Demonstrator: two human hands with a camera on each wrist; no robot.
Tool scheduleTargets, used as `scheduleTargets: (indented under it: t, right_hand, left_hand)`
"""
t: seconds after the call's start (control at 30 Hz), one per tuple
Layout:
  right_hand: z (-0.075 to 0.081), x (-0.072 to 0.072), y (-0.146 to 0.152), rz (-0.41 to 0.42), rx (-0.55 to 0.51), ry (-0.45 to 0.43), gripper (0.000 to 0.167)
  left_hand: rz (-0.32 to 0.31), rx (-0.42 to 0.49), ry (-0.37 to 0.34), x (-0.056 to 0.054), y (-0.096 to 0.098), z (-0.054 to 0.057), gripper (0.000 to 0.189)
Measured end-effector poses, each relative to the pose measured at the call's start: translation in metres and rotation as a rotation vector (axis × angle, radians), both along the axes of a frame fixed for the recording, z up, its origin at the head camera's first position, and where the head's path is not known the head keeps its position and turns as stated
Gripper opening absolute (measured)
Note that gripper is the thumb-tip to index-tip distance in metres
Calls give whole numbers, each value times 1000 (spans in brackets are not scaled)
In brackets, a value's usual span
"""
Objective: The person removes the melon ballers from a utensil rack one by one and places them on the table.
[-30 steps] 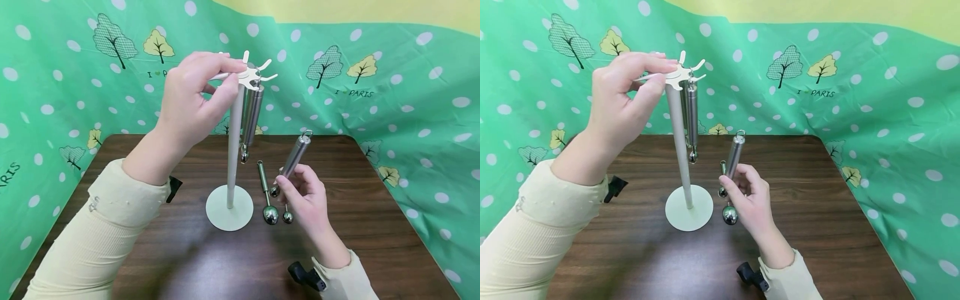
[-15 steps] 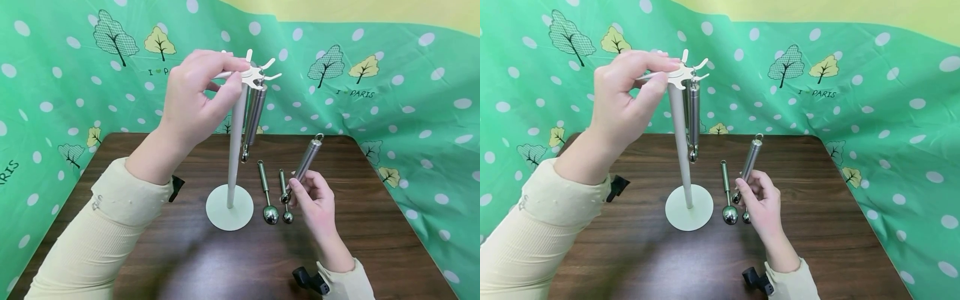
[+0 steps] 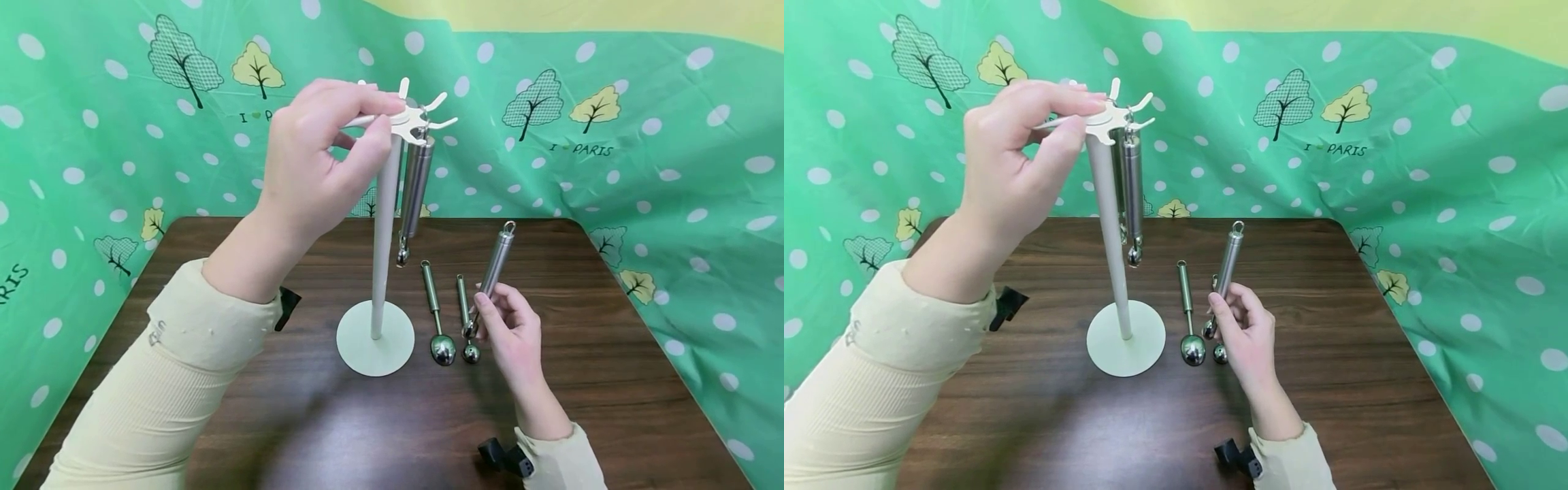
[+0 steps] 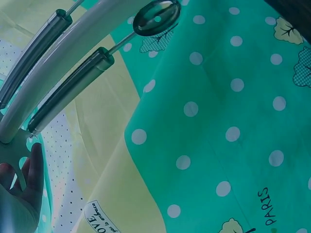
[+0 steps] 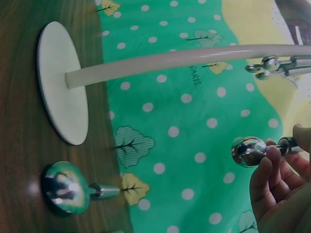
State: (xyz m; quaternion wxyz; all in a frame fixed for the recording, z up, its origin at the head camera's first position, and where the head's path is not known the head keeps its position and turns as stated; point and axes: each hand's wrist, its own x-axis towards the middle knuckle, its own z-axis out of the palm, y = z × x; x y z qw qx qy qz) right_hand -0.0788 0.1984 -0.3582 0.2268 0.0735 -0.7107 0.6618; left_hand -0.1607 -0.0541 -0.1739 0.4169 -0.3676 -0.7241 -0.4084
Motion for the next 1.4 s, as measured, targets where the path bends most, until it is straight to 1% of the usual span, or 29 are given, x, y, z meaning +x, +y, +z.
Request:
scheduleTargets:
  t: [0.13,0.3,0.4,0.53,0.6,0.7,0.8,1.03,1.23,1.4]
  right_hand:
    - [-8,-2,2,-19,-9,-18,20]
    - [-13,-4,3,-47,-25,-52,15]
    - [-17,-5,4,-70,-22,-79,17]
    - [-20,-8,4,-97,-28,-137,21]
    - [-22,-9,4,-104,-33,-163,18]
    - [-25,-11,5,-108,-30,-191,10]
    - [-29,-14,6,-105,-24,-218,13]
    - [-39,-19,7,-95,13,-350,14]
    - [-48,-23,8,-90,56,-397,19]
    - [-58,-27,10,-78,107,-446,24]
  left_hand:
    - [-1,1,-4,1,0,-1,28]
    - [6,-3,2,1,1,-1,27]
    - [10,-3,7,1,1,-1,27]
    - [12,-4,3,1,1,-1,28]
    - [12,-5,0,1,1,-1,28]
    - [11,-6,1,1,1,-1,28]
    - [12,-4,6,0,1,-2,29]
    - [18,-4,9,-3,0,-1,30]
    - [14,6,-14,-5,0,0,31]
    - [14,11,-23,-6,-1,1,32]
